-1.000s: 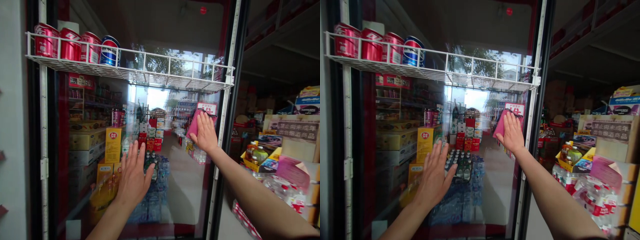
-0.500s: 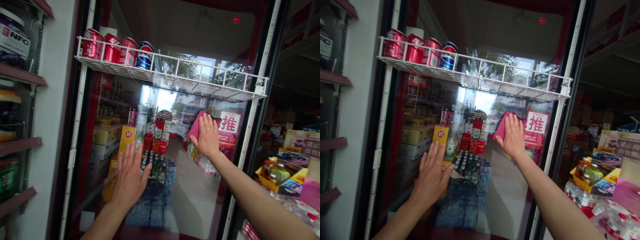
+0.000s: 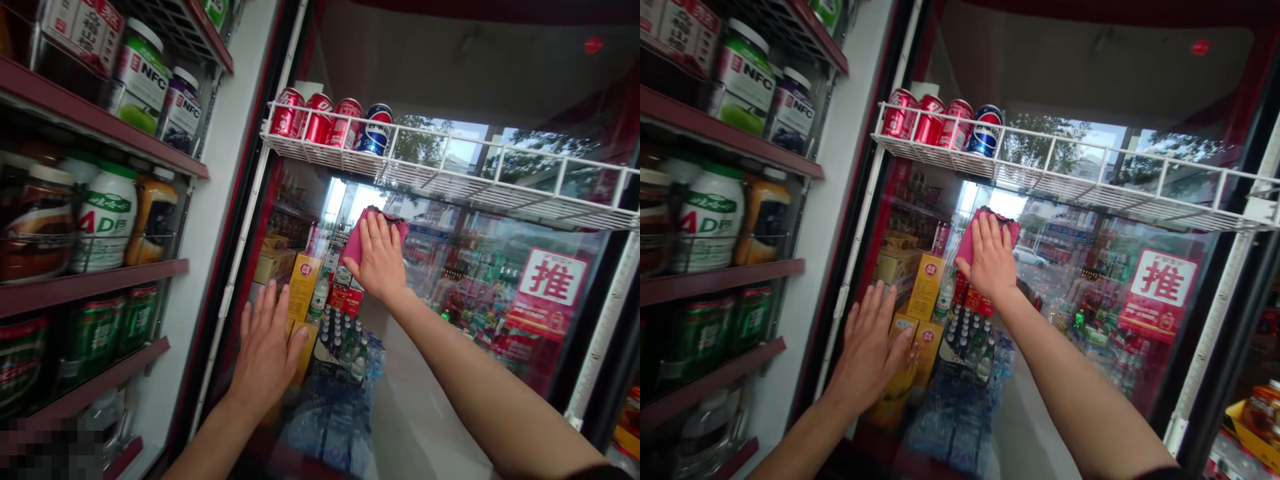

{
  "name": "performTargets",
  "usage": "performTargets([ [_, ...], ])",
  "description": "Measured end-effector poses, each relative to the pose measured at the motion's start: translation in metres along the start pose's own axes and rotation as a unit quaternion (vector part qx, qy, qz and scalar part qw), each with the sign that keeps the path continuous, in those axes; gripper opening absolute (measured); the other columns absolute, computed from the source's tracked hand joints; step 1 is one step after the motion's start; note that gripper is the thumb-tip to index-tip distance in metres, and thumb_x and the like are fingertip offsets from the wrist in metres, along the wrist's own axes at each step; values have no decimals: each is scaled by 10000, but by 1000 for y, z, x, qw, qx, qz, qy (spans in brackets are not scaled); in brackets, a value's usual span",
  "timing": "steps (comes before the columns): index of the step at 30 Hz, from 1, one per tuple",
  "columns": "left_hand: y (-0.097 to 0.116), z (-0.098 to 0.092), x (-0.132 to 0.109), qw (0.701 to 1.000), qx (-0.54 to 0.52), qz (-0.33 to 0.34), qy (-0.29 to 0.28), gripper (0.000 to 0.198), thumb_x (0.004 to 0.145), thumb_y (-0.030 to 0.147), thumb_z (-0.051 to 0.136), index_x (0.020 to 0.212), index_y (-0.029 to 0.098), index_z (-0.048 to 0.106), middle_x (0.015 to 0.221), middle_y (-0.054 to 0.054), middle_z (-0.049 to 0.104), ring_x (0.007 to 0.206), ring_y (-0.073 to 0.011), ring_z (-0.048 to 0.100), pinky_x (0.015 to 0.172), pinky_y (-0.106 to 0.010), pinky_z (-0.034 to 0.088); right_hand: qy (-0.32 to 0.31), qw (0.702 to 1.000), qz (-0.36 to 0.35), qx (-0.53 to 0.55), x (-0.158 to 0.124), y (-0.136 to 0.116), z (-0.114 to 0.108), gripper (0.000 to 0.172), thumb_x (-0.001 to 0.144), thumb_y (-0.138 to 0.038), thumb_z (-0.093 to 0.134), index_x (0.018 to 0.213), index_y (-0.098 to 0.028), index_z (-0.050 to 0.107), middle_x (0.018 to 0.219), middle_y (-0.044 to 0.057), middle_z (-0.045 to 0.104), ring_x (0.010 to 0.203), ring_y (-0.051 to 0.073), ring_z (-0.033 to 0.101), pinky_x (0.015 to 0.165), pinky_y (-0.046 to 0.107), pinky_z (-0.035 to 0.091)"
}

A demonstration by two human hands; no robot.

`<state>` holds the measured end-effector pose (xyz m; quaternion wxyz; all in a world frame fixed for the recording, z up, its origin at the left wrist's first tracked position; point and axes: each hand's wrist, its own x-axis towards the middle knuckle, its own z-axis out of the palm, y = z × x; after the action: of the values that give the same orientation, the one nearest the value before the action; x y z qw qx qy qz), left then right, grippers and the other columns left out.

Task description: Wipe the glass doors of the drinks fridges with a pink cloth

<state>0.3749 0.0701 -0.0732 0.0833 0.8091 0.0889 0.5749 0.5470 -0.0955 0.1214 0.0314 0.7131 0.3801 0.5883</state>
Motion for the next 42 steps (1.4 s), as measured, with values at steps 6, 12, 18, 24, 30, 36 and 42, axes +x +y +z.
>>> performTargets([
  [6, -30, -15, -4, 999, 26, -21, -6, 806, 1088, 453, 512, 1773, 190, 177, 1848, -204, 219, 1726, -391, 209, 1328, -711, 304, 4, 998, -41, 40, 44, -66, 21, 956, 1061, -583, 553, 1755, -13, 224, 1860, 199, 162, 1727, 401, 140, 1397, 616, 82],
  [12, -51, -27, -10, 998, 50, -44, 1, 814, 1082, 424, 528, 1777, 206, 164, 1841, -200, 247, 1726, -380, 218, 1338, -698, 297, -2, 993, -76, 87, 74, -128, 35, 945, 1060, -546, 563, 1750, 3, 224, 1858, 211, 123, 1739, 399, 105, 1403, 624, 71],
  [18, -73, -33, -33, 994, 71, -77, -14, 804, 1094, 426, 516, 1778, 215, 150, 1854, -203, 201, 1732, -389, 183, 1333, -709, 292, -13, 990, -74, 120, 78, -191, 53, 898, 1083, -481, 585, 1740, 22, 237, 1850, 223, 117, 1737, 405, 119, 1406, 618, 93],
  [24, -90, -35, -60, 988, 97, -113, -31, 803, 1099, 427, 502, 1778, 198, 139, 1842, -221, 233, 1727, -385, 209, 1342, -697, 277, -57, 973, -90, 203, 21, -253, 79, 909, 1073, -409, 622, 1745, 27, 191, 1842, 220, 26, 1749, 387, 53, 1403, 628, 121],
  [30, -97, -35, -77, 986, 110, -121, -37, 773, 1096, 426, 506, 1761, 171, 206, 1827, -233, 269, 1724, -387, 219, 1336, -695, 290, -103, 958, -77, 256, -38, -295, 102, 887, 1059, -368, 656, 1749, -9, 229, 1831, 229, 58, 1739, 406, 126, 1376, 648, 212],
  [36, -83, -25, -79, 984, 92, -139, -60, 770, 1097, 433, 498, 1766, 184, 209, 1839, -214, 247, 1724, -392, 216, 1329, -700, 304, -119, 949, -107, 273, -42, -285, 101, 893, 1071, -357, 639, 1759, -20, 181, 1842, 202, 64, 1747, 354, 113, 1393, 590, 203],
  [42, -62, -12, -79, 987, 81, -119, -67, 785, 1094, 427, 505, 1770, 181, 191, 1829, -230, 264, 1717, -397, 239, 1327, -708, 298, -112, 948, -113, 276, -63, -254, 95, 933, 1053, -369, 668, 1768, -46, 163, 1841, 181, 111, 1743, 336, 155, 1394, 564, 215],
])
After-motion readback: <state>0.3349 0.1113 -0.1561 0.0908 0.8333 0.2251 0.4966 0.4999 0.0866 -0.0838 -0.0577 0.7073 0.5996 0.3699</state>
